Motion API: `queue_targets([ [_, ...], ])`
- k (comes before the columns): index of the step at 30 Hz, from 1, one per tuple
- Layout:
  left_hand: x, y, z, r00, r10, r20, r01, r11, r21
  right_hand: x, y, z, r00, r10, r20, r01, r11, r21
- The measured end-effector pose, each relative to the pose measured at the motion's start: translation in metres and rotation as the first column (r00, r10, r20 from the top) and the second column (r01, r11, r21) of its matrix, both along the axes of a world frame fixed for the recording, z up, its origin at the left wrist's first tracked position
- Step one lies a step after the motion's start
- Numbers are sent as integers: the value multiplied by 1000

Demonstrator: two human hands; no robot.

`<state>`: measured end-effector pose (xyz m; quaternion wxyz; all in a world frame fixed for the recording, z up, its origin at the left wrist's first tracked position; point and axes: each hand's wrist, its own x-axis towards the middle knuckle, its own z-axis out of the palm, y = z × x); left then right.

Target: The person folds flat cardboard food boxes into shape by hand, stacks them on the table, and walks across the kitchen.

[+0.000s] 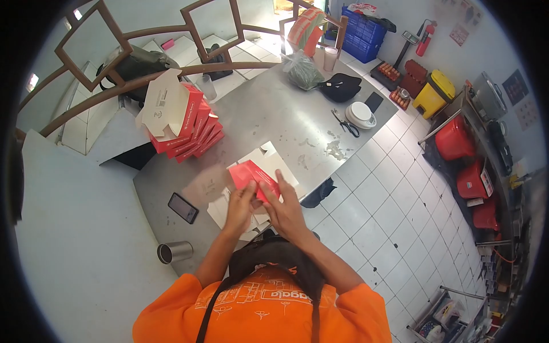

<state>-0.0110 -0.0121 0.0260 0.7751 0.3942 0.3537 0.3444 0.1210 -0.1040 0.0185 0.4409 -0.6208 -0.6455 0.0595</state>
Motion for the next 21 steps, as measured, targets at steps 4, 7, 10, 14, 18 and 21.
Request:
queue_targets([
  [4,13,-26,12,997,32,-68,-23,992,124,-14,4,5,940,-205,272,229,972,-59],
  [7,1,-7,-1,929,-28,-368,143,947,287,-17,3,-12,919,31,-392,-127,967,-220],
  [10,3,3,-22,726,175,-665,331,759,560,-17,12,-25,680,-72,-729,-190,944,-271],
  [14,6,-26,-56,598,314,-737,578,468,668,2,27,-42,785,-283,-551,-12,882,-470],
  [18,-21,-22,-103,694,341,-634,538,339,772,39,24,-50,630,-160,-760,-252,883,-395],
  [21,-35,-18,-128,849,264,-457,286,497,819,33,17,-37,914,182,-364,-249,957,-148],
])
